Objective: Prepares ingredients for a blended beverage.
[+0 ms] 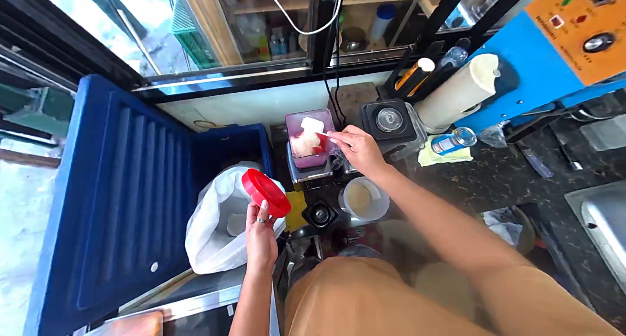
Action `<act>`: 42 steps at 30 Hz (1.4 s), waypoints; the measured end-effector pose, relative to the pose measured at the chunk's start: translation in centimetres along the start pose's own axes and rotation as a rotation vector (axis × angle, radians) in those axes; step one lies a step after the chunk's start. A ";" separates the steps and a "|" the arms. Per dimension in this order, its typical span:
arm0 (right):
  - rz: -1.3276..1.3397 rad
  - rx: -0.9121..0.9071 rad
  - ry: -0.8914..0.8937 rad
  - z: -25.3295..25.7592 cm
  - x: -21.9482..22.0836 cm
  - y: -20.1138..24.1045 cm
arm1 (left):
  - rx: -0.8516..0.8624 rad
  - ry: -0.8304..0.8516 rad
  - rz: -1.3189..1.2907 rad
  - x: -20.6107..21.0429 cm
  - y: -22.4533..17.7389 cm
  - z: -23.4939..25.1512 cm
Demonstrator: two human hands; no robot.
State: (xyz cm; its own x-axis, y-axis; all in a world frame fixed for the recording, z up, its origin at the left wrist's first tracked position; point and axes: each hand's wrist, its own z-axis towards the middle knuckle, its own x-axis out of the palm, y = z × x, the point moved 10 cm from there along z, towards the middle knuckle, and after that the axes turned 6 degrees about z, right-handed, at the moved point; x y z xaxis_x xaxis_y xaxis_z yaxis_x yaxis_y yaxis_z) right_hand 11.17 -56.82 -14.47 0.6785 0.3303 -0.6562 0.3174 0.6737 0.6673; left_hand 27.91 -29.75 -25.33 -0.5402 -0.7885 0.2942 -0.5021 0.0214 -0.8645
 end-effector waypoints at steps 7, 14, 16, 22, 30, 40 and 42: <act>0.835 0.787 -0.277 -4.6 -0.8 -5.3 | -0.051 0.093 -0.015 1.5 1.3 0.6; 0.875 0.982 -0.372 -18.2 -8.4 -7.4 | -0.108 0.228 0.181 3.9 6.3 -1.5; 0.679 1.051 -0.270 -22.3 -8.7 -9.6 | -0.055 0.360 0.350 5.6 8.7 -2.5; 0.091 1.064 -0.195 -26.2 -11.8 -20.1 | 0.452 0.811 1.372 17.8 18.4 -5.5; 0.221 0.874 -0.570 -22.8 -23.3 -37.2 | 0.328 1.114 2.027 27.7 26.1 -5.8; 0.289 0.432 -0.465 -13.0 -27.8 -24.0 | 0.299 0.994 1.851 24.9 28.2 -6.5; 0.248 0.295 -0.390 -9.2 -28.1 -18.0 | 0.346 0.843 1.641 26.5 23.4 -7.1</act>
State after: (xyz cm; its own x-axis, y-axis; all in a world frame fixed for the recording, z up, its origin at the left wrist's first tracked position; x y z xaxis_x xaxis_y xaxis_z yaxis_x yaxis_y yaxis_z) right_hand -19.70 -72.15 -11.28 0.9341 0.1479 -0.3248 0.2510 0.3749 0.8925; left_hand -2.97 -45.82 -34.90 -0.4813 0.3570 -0.8005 0.8754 0.1496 -0.4596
